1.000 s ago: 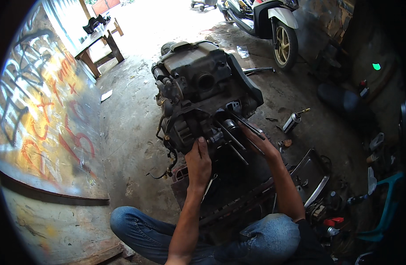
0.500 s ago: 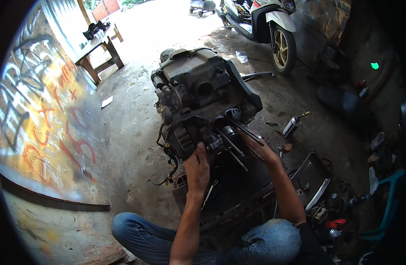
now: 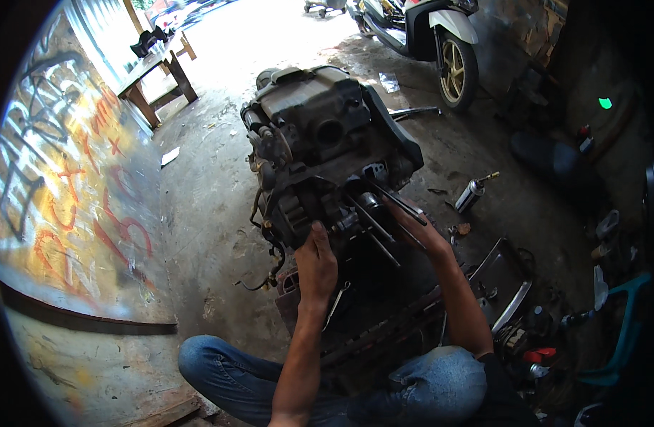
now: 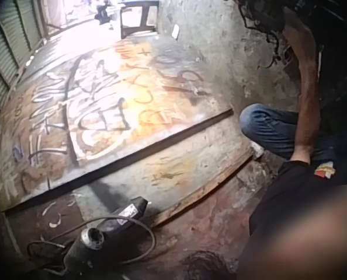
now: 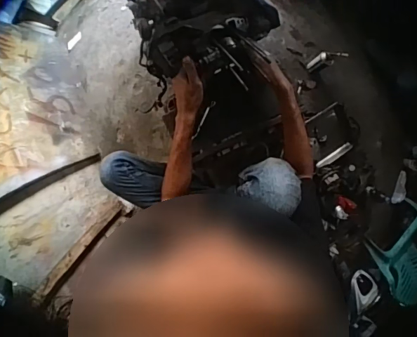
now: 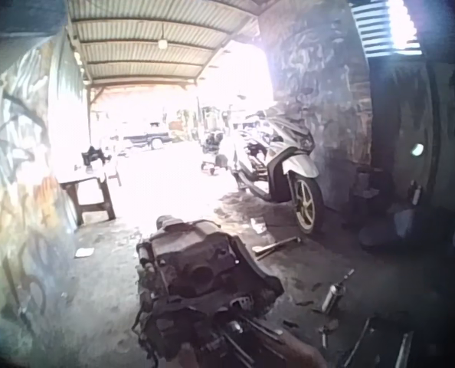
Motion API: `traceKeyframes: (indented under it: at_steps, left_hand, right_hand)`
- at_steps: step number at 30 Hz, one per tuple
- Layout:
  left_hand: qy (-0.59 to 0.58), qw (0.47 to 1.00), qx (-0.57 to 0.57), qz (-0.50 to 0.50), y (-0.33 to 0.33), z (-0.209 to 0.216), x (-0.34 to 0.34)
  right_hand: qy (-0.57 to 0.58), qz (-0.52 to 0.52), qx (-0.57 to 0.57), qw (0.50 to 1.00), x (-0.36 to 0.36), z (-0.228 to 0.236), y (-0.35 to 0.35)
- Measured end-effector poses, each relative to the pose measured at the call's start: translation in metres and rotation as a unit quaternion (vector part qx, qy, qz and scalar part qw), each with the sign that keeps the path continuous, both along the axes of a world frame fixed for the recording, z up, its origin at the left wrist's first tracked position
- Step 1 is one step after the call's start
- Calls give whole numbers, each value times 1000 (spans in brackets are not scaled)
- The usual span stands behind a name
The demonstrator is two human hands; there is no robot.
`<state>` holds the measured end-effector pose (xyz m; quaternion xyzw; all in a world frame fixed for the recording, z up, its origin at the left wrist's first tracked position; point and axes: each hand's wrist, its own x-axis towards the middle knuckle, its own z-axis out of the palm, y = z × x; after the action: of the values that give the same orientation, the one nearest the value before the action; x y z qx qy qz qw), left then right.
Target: Disassembling engine cylinder blocks and cleaning the mechanical hardware component using a spray cleaner.
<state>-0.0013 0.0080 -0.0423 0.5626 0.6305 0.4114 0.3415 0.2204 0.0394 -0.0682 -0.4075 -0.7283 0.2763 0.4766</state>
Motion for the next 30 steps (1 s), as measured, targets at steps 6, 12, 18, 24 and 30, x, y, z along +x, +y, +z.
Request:
traceKeyframes:
  at_steps: [6, 12, 18, 24, 30]
  left_hand:
    - [-39, 994, 98, 31, 0, 11, 12]
    - [-8, 1000, -13, 4, 0, 4, 1]
    - [-72, 992, 98, 23, -1, 2, 8]
    - [-62, 990, -122, -15, 5, 0, -8]
    - [-92, 993, 78, -10, 0, 3, 5]
  right_hand:
    - [18, -7, -80, 997, 0, 5, 1]
    - [49, -2, -119, 992, -1, 3, -1]
    - [-9, -4, -35, 999, -3, 2, -3]
    - [65, 1, -113, 991, -2, -1, 2]
    - [13, -12, -92, 996, -1, -3, 1]
